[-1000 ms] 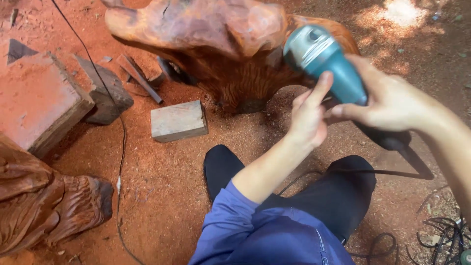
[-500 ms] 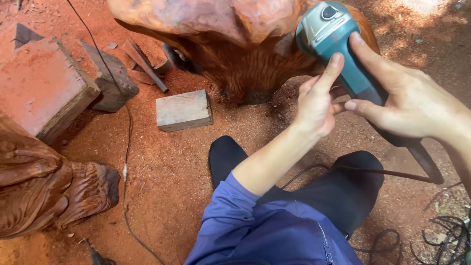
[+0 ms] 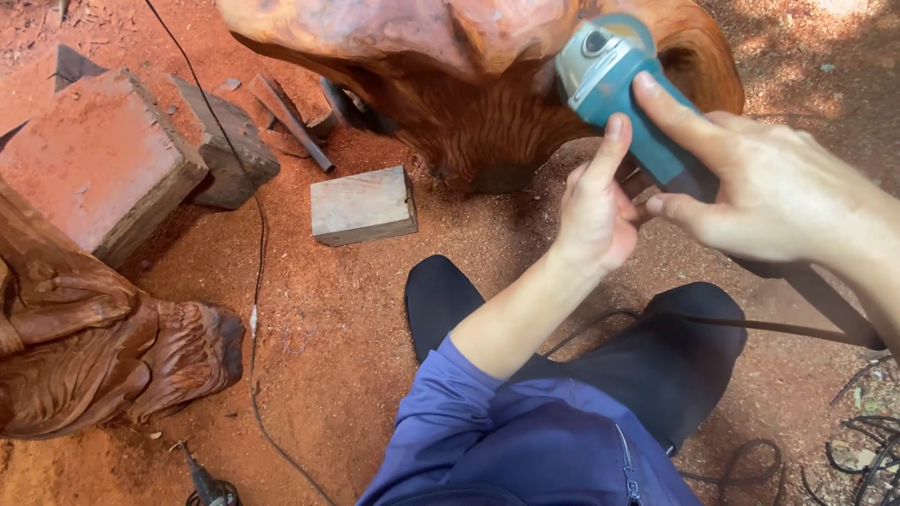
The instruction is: Using an angle grinder with a sanding disc to smooth and shape a large wooden sculpture
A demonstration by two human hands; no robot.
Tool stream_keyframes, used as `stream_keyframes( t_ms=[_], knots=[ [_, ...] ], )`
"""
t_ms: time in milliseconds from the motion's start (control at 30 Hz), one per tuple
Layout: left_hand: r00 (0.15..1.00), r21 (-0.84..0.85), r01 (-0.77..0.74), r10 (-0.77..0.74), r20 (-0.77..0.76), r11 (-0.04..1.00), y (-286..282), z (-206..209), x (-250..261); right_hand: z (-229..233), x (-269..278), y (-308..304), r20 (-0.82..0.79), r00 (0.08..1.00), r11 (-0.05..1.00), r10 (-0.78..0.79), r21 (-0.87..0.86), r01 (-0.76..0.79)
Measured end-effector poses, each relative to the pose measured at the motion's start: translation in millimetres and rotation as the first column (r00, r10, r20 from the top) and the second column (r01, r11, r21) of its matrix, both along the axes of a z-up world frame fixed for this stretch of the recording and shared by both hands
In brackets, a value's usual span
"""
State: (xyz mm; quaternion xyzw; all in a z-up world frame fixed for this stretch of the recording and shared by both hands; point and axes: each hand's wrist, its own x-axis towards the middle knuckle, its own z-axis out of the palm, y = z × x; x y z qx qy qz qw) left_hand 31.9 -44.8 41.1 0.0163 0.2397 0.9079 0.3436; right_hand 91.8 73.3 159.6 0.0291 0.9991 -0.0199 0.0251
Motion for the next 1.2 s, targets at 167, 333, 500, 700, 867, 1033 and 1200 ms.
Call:
stream_keyframes(
  t_ms=[167,333,500,700,867,1033,1200],
  knots=[
    [0.998,0.093,-0.025,0.020,0.052,0.995,-4,-14,8,4,-1,-7,0.121,0.993,0.995,-0.014,-0.095,0.026],
    [1.000,0.037,-0.002,0.003,-0.009,0.999,7,-4,-13,-1,-5,0,-0.034,0.999,0.999,0.005,0.040,-0.003],
    [0.998,0.151,-0.059,0.062,-0.012,0.987,8,-13,2,7,-6,-4,0.078,0.996,0.999,-0.034,0.010,0.033],
    [1.000,0.215,-0.016,0.018,-0.007,0.977,13,-14,-5,5,-3,-3,-0.026,1.000,0.987,-0.006,0.161,0.010],
    [1.000,0.167,-0.022,0.020,0.010,0.986,7,-16,8,15,-4,-8,0.176,0.984,0.998,-0.037,0.063,0.026],
    [0.998,0.056,-0.016,0.012,0.062,0.998,-9,-13,20,11,-7,-27,0.270,0.963,1.000,-0.003,0.022,-0.003],
    [0.995,0.089,-0.010,0.001,0.102,0.996,-10,-19,20,4,-2,-28,0.251,0.968,1.000,0.026,-0.020,-0.022]
  ],
)
